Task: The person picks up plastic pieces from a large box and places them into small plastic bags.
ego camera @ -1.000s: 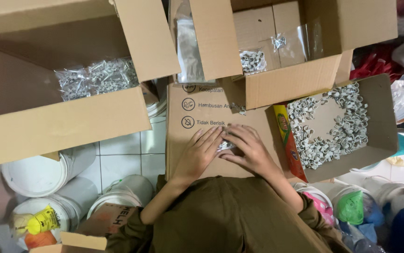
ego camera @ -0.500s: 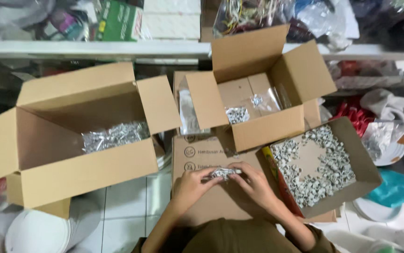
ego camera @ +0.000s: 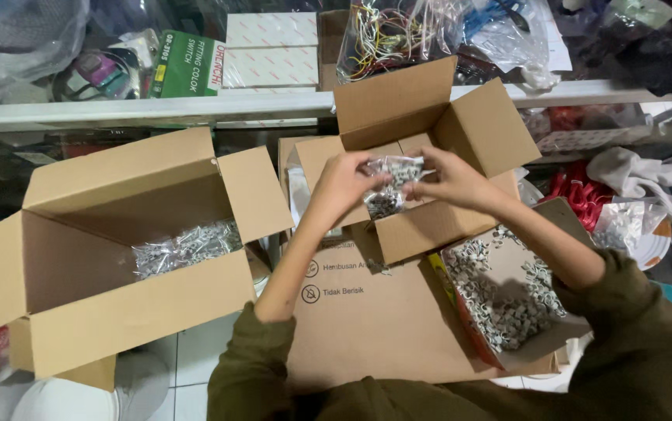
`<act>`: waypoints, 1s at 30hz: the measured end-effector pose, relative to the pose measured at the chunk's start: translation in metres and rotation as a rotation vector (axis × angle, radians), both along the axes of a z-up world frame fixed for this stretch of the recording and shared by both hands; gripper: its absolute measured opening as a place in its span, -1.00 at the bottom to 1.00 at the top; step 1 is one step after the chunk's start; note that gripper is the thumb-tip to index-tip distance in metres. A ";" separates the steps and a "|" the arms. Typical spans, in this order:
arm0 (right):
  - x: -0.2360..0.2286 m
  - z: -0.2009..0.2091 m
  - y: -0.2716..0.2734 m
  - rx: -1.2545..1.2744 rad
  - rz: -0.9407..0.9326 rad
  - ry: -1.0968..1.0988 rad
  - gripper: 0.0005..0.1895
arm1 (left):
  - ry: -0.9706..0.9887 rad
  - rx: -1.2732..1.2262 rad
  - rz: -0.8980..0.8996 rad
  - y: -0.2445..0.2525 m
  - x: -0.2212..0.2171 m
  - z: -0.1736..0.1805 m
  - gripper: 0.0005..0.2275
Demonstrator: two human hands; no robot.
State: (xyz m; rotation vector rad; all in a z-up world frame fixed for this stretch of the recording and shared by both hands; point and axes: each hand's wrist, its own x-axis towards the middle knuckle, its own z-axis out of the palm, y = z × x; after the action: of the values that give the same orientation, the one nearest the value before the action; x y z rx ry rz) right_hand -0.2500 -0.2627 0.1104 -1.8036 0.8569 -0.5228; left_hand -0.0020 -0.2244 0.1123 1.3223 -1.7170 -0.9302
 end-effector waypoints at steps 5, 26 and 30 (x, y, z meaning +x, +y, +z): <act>0.010 -0.061 -0.068 0.157 0.002 0.043 -0.69 | -0.226 -0.112 0.158 -0.019 -0.015 0.000 -0.66; 0.045 -0.071 -0.067 -0.459 0.159 0.570 -0.38 | -0.325 -0.377 0.293 0.004 -0.019 -0.035 -0.64; 0.044 -0.063 -0.058 -0.504 0.196 0.522 -0.43 | -0.313 -0.366 0.295 0.005 -0.019 -0.034 -0.63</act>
State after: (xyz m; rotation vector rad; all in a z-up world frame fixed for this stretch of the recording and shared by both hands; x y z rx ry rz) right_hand -0.2065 -0.3211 0.0474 -2.5231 0.9309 -0.1374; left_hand -0.0206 -0.2191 0.0780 1.4683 -1.7525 -0.2347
